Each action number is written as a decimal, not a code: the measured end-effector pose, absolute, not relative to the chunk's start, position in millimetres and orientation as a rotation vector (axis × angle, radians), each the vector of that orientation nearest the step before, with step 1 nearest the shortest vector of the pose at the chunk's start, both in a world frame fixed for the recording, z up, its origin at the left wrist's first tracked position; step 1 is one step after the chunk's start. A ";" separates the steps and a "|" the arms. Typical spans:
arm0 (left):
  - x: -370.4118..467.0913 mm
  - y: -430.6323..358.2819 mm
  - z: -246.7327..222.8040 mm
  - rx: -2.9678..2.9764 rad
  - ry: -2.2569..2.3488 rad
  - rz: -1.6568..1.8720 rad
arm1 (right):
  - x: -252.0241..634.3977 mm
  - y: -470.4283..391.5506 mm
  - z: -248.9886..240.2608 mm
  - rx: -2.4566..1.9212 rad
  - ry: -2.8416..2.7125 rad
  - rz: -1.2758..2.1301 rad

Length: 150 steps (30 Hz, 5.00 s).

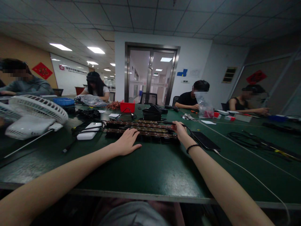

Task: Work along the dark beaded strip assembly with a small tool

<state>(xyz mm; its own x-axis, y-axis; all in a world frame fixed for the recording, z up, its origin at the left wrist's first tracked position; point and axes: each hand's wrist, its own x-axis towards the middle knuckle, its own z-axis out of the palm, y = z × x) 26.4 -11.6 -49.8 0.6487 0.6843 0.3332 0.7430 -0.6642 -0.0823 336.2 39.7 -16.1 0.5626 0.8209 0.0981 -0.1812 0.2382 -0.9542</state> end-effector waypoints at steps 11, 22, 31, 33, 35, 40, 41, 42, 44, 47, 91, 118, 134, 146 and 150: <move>28.0 -15.1 -44.6 -2.686 -1.211 -0.292 | 338.8 40.8 -18.2 -1.131 -0.728 0.763; 26.0 -10.4 -48.6 -2.691 -1.181 -0.282 | 338.8 41.0 -19.1 -1.104 -0.731 0.756; 27.5 -10.2 -49.4 -2.675 -1.207 -0.272 | 337.4 41.1 -18.2 -1.098 -0.702 0.757; 27.7 -10.2 -49.7 -2.674 -1.211 -0.287 | 337.6 41.4 -18.1 -1.099 -0.701 0.759; 28.1 -10.8 -49.3 -2.672 -1.228 -0.282 | 338.0 41.9 -18.5 -1.099 -0.704 0.764; 28.6 -12.2 -47.4 -2.677 -1.245 -0.264 | 339.5 44.8 -21.5 -1.094 -0.720 0.748; 28.5 -12.2 -47.3 -2.676 -1.247 -0.260 | 339.8 45.5 -22.2 -1.092 -0.725 0.742; 28.4 -12.2 -47.3 -2.674 -1.249 -0.255 | 340.1 46.2 -22.7 -1.090 -0.730 0.739; 28.1 -11.8 -47.8 -2.671 -1.250 -0.253 | 340.6 47.0 -23.4 -1.085 -0.739 0.739; 27.7 -11.0 -48.8 -2.670 -1.244 -0.261 | 341.2 47.2 -23.6 -1.086 -0.738 0.748; 30.7 -16.4 -41.8 -2.689 -1.290 -0.208 | 338.9 38.8 -17.2 -1.151 -0.781 0.792; 26.8 -9.6 -48.0 -2.698 -1.210 -0.263 | 340.5 38.5 -18.3 -1.149 -0.827 0.783; 28.2 -13.9 -43.8 -2.684 -1.270 -0.202 | 339.4 40.3 -19.1 -1.159 -0.814 0.775; 30.4 -16.5 -40.1 -2.690 -1.296 -0.182 | 339.9 39.5 -19.1 -1.146 -0.823 0.768; 30.5 -16.8 -40.3 -2.669 -1.278 -0.178 | 340.5 39.2 -18.9 -1.156 -0.832 0.769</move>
<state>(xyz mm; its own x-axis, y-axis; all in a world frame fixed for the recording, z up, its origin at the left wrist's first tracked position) 30.5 -16.8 -40.3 0.6240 0.7598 0.1827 0.7808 -0.6156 -0.1068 340.5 39.2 -18.9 0.4867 0.8592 0.1578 -0.0900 0.2290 -0.9692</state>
